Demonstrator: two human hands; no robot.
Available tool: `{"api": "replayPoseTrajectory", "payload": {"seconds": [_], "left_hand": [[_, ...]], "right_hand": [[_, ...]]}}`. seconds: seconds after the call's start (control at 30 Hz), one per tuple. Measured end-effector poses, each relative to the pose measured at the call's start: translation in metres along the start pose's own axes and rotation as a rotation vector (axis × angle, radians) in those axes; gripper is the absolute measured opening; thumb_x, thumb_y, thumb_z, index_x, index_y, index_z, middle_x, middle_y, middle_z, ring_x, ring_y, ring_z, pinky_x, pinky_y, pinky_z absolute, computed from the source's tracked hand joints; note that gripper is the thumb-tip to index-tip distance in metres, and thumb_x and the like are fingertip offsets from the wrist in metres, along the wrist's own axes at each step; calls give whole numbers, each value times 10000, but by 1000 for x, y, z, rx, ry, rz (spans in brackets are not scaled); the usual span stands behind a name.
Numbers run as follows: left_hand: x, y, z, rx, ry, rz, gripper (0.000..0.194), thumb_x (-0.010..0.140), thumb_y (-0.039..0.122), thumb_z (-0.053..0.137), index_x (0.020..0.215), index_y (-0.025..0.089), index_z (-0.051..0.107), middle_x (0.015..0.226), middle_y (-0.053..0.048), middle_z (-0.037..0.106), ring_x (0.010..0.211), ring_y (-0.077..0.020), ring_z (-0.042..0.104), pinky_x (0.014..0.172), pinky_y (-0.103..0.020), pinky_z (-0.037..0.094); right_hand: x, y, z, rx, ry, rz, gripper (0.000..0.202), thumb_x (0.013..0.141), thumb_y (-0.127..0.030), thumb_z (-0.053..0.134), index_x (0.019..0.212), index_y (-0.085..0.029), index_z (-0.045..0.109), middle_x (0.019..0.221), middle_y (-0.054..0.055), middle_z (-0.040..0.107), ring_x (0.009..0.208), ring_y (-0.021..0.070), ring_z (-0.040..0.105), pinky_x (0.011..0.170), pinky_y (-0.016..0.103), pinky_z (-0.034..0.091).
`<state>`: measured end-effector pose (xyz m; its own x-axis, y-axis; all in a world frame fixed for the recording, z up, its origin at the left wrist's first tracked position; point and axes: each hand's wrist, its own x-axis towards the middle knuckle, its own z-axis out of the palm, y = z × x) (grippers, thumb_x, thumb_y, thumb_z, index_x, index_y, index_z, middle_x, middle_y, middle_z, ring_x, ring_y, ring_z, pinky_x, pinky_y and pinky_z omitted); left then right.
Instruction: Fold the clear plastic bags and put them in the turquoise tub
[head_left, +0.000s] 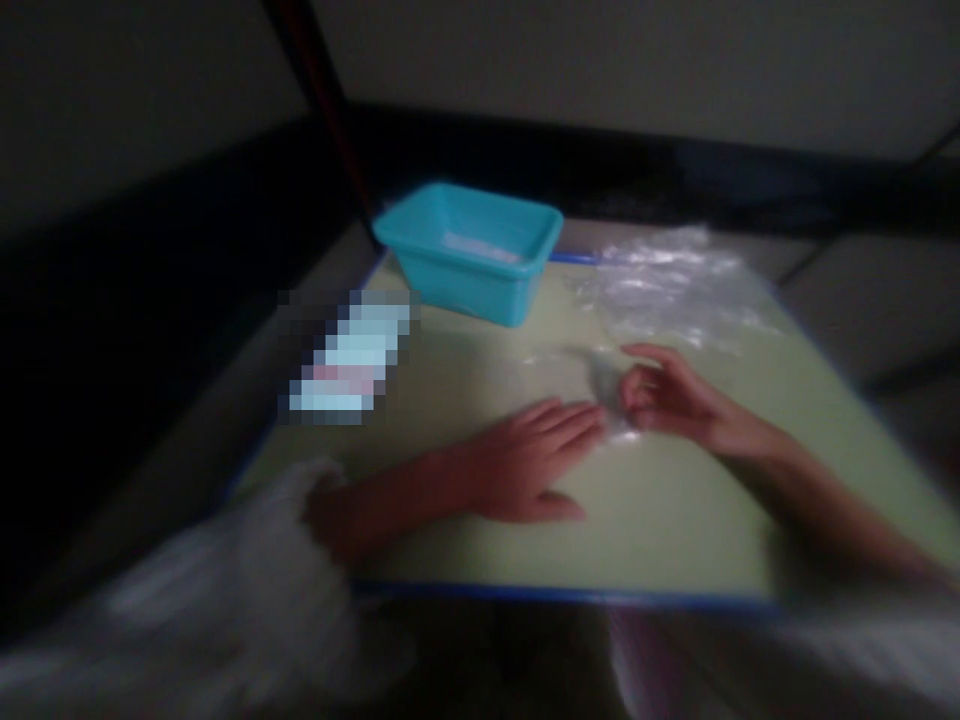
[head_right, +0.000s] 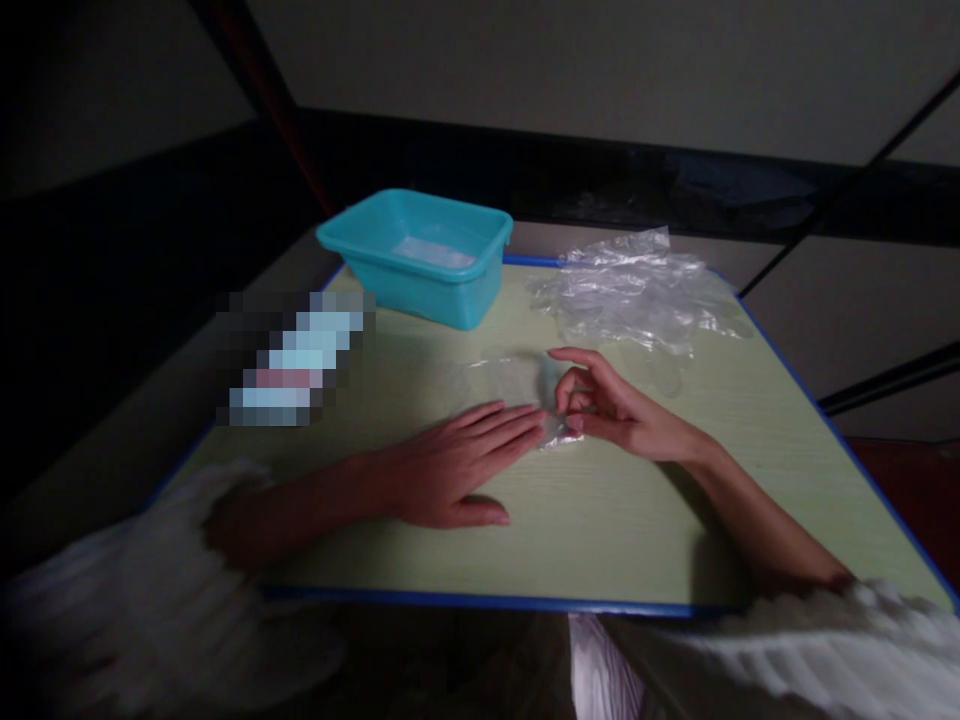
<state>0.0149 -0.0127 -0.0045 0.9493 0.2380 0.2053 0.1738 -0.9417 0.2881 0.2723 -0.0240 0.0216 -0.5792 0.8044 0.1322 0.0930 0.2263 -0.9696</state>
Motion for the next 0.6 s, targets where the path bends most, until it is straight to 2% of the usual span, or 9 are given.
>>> {"api": "replayPoseTrajectory", "payload": {"seconds": [0.2,0.37,0.43,0.5,0.6], "left_hand": [[1,2,-5,41,-43,11,718,882,565,417,1420,99,324,1511,-201,219,1405,-318,190,1136,-473,142],[1,2,-5,49,-51,-2,688,886,567,408,1424,145,330,1523,-171,205,1410,-308,181,1135,-483,135],[1,2,-4,35,-42,-3,673,885,558,423,1418,156,343,1521,-167,214,1408,-308,191,1132,-489,148],[1,2,-4,21,-41,0,667,881,554,438,1411,156,358,1516,-170,225,1405,-311,201,1130,-493,158],[1,2,-6,12,-44,5,652,879,546,451,1403,165,376,1513,-167,237,1402,-312,211,1129,-497,166]], "right_hand": [[-3,-12,-8,25,-55,67,557,872,-106,543,1331,-341,333,891,-9,505,726,102,519,648,238,489],[-3,-16,-8,32,-109,107,550,864,-141,562,1337,-291,323,841,-14,495,675,103,514,611,252,496],[-3,-16,-10,8,-118,133,501,865,-188,574,1313,-267,365,824,-11,499,670,113,524,609,270,502],[-2,-15,-12,-51,-71,146,406,863,-244,585,1245,-236,449,801,-5,511,663,122,535,604,281,502],[0,-8,-12,-202,166,134,250,843,-309,608,1064,-199,565,782,8,545,659,129,538,567,263,475]]}}
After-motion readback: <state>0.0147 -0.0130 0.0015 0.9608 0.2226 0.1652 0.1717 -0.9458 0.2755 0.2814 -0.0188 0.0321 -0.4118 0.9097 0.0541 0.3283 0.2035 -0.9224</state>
